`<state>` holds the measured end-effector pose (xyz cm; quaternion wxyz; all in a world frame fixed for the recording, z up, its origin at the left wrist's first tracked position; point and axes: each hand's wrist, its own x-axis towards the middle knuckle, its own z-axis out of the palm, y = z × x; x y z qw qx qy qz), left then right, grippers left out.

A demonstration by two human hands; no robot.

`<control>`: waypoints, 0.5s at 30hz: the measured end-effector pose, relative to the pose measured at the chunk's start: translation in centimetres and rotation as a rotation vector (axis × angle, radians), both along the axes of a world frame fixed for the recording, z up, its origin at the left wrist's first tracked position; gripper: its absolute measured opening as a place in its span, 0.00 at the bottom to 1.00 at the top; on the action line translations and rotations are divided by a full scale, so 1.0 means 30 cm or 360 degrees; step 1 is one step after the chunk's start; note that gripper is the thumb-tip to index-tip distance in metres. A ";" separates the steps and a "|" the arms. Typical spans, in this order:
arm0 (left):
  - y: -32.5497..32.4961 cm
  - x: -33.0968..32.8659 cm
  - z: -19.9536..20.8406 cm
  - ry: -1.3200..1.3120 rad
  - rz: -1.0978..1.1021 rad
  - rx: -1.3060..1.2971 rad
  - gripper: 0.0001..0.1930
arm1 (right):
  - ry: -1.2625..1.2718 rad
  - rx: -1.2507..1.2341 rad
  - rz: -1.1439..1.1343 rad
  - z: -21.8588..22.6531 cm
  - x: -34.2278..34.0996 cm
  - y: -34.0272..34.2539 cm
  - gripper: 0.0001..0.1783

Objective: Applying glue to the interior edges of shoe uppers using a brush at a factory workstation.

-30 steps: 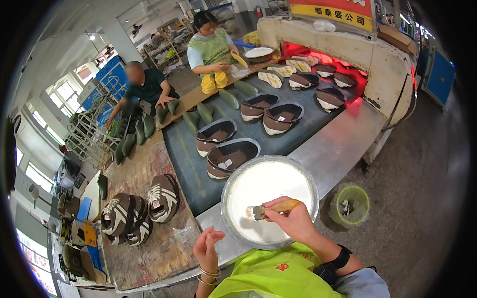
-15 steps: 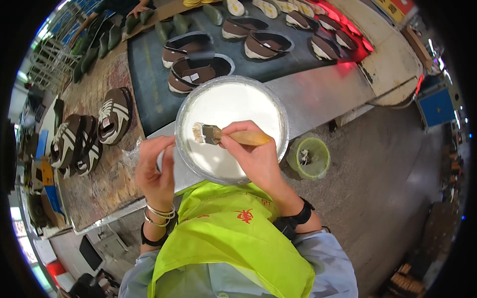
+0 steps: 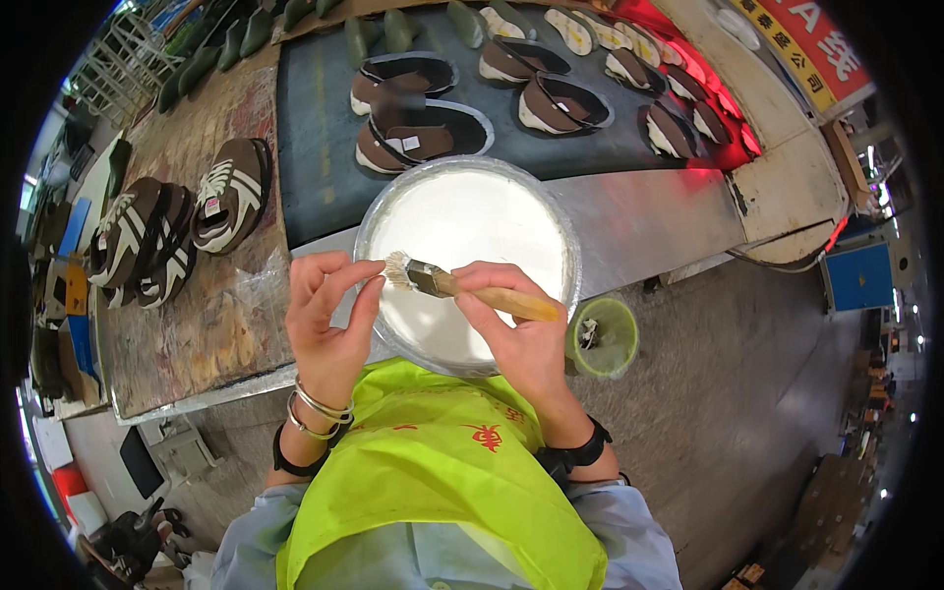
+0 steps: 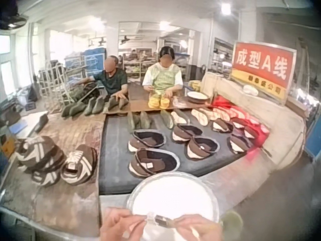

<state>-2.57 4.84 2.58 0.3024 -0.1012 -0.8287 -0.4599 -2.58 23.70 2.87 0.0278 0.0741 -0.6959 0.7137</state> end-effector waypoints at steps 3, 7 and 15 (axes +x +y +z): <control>-0.001 -0.003 0.011 -0.0008 0.0061 -0.0078 0.13 | -0.0038 0.0033 -0.0005 0.015 -0.003 -0.005 0.08; 0.002 -0.009 0.015 0.0024 0.0096 -0.0217 0.13 | 0.0018 0.0005 -0.0010 0.016 -0.006 -0.010 0.08; 0.031 -0.011 0.010 0.0142 0.0094 -0.0419 0.14 | 0.0078 0.0035 0.0031 0.012 0.005 -0.010 0.08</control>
